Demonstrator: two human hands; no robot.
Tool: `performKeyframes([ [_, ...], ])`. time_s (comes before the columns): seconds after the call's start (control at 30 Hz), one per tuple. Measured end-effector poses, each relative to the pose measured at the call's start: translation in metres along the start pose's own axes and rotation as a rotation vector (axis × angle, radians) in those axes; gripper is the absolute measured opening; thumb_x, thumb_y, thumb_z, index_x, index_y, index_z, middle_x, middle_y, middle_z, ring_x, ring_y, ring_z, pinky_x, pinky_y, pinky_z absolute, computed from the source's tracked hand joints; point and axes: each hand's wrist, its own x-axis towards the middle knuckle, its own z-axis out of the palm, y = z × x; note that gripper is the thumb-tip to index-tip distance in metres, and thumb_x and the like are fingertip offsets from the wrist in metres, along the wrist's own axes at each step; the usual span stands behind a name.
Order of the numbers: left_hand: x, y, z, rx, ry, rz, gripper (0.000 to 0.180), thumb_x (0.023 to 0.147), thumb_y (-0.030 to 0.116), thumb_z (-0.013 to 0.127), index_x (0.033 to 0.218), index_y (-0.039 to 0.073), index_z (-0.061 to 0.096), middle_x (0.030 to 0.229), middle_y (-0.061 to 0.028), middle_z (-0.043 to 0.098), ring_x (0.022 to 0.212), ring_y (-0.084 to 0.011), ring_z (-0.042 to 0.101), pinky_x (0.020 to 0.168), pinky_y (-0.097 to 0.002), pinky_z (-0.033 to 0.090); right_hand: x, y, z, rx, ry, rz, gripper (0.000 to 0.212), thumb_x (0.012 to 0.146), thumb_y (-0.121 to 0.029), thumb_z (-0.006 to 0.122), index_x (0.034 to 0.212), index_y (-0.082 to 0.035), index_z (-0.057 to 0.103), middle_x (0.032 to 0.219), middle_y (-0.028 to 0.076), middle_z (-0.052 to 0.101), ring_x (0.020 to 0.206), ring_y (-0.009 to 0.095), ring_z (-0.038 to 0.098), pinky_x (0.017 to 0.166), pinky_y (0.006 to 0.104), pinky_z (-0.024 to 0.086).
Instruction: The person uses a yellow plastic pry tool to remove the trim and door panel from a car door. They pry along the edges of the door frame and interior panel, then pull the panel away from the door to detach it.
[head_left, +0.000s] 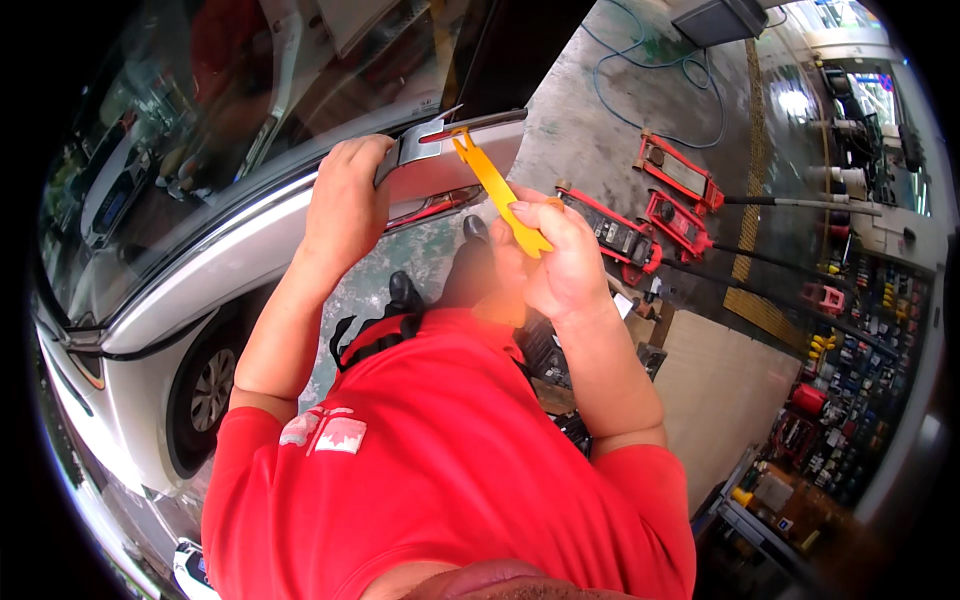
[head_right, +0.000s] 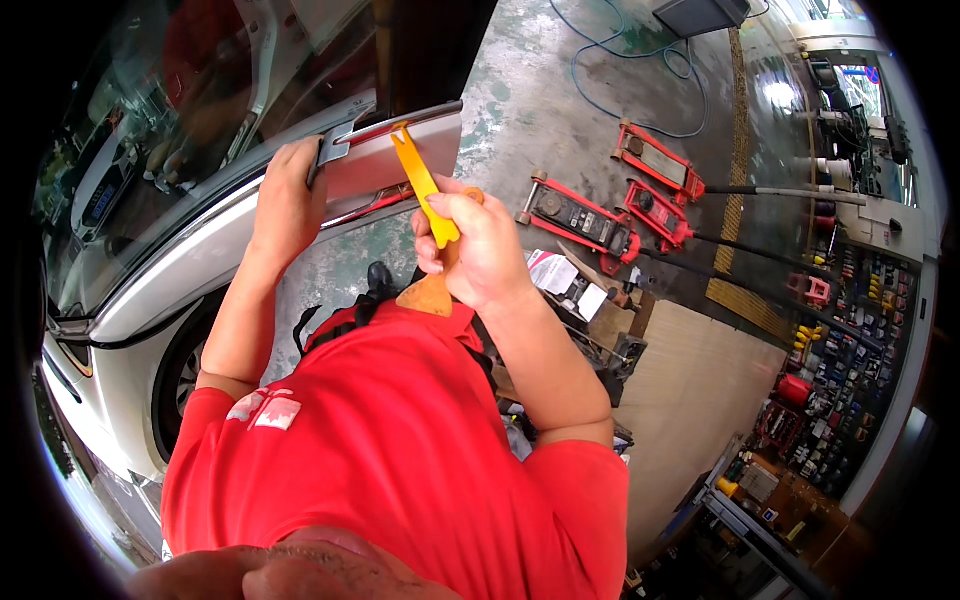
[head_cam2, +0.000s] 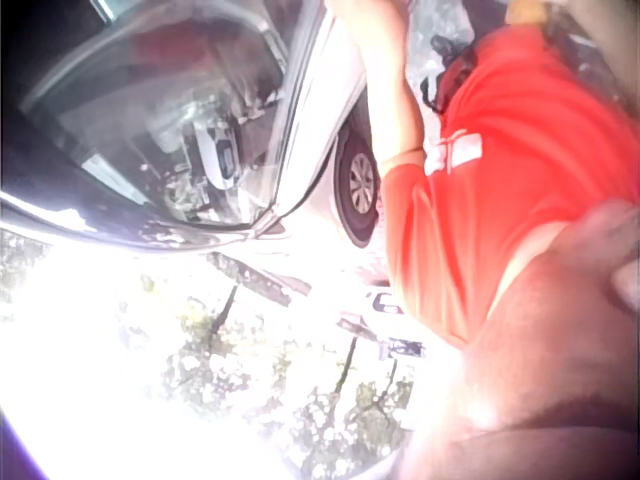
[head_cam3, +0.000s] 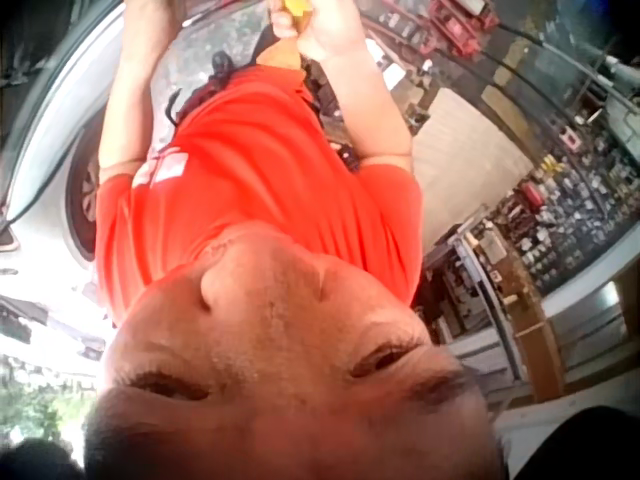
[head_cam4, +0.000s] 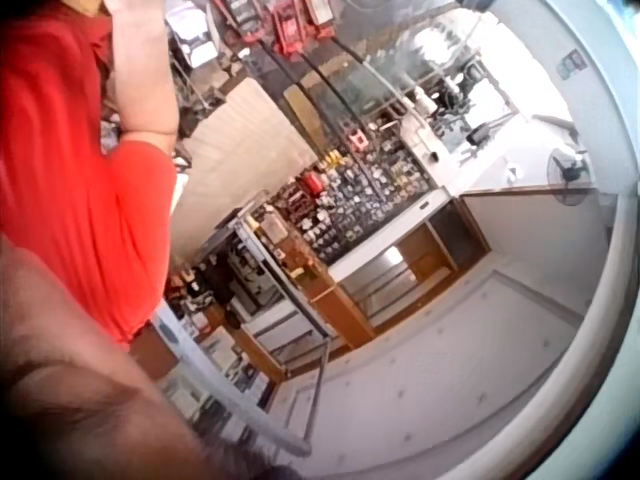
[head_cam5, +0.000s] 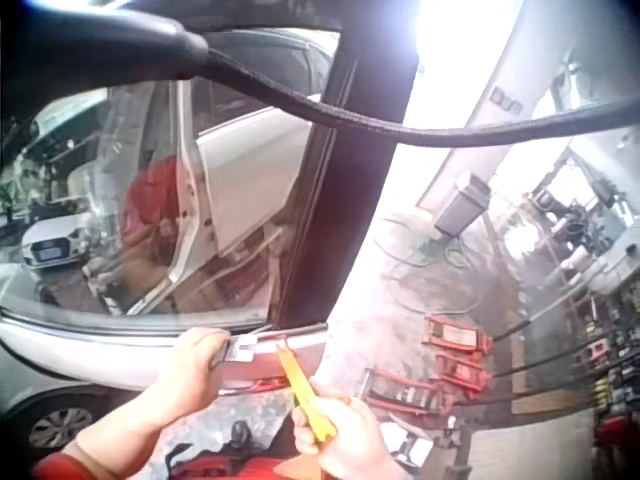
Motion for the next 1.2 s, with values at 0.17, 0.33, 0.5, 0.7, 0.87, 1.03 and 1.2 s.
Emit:
performKeyframes([
  [0.17, -0.003, 0.001, -0.006, -0.009, -0.007, -0.053, 0.042, 0.074, -0.008, 0.063, 0.116, -0.004, 0.062, 0.117, -0.023, 0.066, 0.112, -0.0425, 0.059, 0.1, -0.0471, 0.046, 0.019, 0.009, 0.007, 0.061, -0.093, 0.028, 0.02, 0.093, -0.012, 0.057, 0.11, -0.001, 0.057, 0.085, 0.011, 0.062, 0.062, 0.02, 0.058, 0.052, 0.0329, 0.044],
  [0.33, -0.006, 0.005, -0.014, -0.006, -0.022, -0.048, 0.04, 0.075, -0.007, 0.064, 0.115, -0.004, 0.062, 0.114, -0.0229, 0.066, 0.111, -0.0423, 0.059, 0.097, -0.0469, 0.047, 0.041, 0.013, 0.009, 0.15, -0.089, 0.109, 0.022, 0.091, -0.015, 0.06, 0.108, -0.002, 0.055, 0.093, 0.01, 0.062, 0.066, 0.015, 0.05, 0.054, 0.0275, 0.038],
  [0.5, -0.009, 0.006, -0.017, -0.003, -0.002, -0.028, 0.041, 0.073, -0.009, 0.065, 0.114, -0.003, 0.062, 0.114, -0.0222, 0.065, 0.11, -0.0418, 0.059, 0.096, -0.0463, 0.047, 0.041, 0.012, 0.013, 0.176, -0.056, 0.129, 0.023, 0.092, -0.017, 0.062, 0.107, -0.001, 0.055, 0.091, 0.01, 0.06, 0.068, 0.016, 0.052, 0.055, 0.0292, 0.039],
  [0.7, -0.018, 0.008, -0.018, -0.009, 0.008, -0.008, 0.047, 0.072, -0.012, 0.062, 0.118, -0.003, 0.06, 0.119, -0.0216, 0.062, 0.113, -0.0419, 0.057, 0.099, -0.0455, 0.047, 0.034, 0.007, 0.028, 0.205, -0.047, 0.048, 0.02, 0.091, -0.017, 0.064, 0.1, -0.001, 0.057, 0.086, 0.01, 0.059, 0.066, 0.017, 0.052, 0.055, 0.0309, 0.04],
  [0.87, -0.027, 0.007, -0.016, 0.127, 0.013, 0.036, 0.052, 0.066, -0.012, 0.067, 0.116, -0.001, 0.061, 0.12, -0.0186, 0.06, 0.114, -0.0403, 0.056, 0.099, -0.0453, 0.047, 0.022, 0.021, 0.049, -0.045, -0.039, -0.097, 0.019, 0.092, -0.017, 0.062, 0.096, 0.0, 0.058, 0.08, 0.007, 0.055, 0.065, 0.014, 0.05, 0.055, 0.0279, 0.037],
  [1.03, -0.03, 0.007, -0.014, 0.167, 0.036, 0.065, 0.037, 0.07, -0.011, 0.063, 0.106, -0.001, 0.062, 0.115, -0.0175, 0.062, 0.111, -0.0385, 0.057, 0.097, -0.0462, 0.046, 0.021, 0.022, 0.049, -0.03, -0.015, -0.145, 0.015, 0.092, -0.015, 0.059, 0.088, -0.001, 0.057, 0.074, 0.006, 0.052, 0.059, 0.013, 0.049, 0.051, 0.0284, 0.036],
  [1.2, -0.028, 0.009, -0.016, 0.153, 0.041, 0.053, 0.028, 0.072, -0.01, 0.063, 0.099, -0.001, 0.061, 0.112, -0.0175, 0.062, 0.107, -0.0385, 0.058, 0.094, -0.0458, 0.046, 0.027, 0.032, 0.049, -0.164, -0.037, -0.238, 0.014, 0.093, -0.013, 0.055, 0.089, 0.0, 0.061, 0.071, 0.003, 0.052, 0.056, 0.01, 0.048, 0.05, 0.0264, 0.036],
])
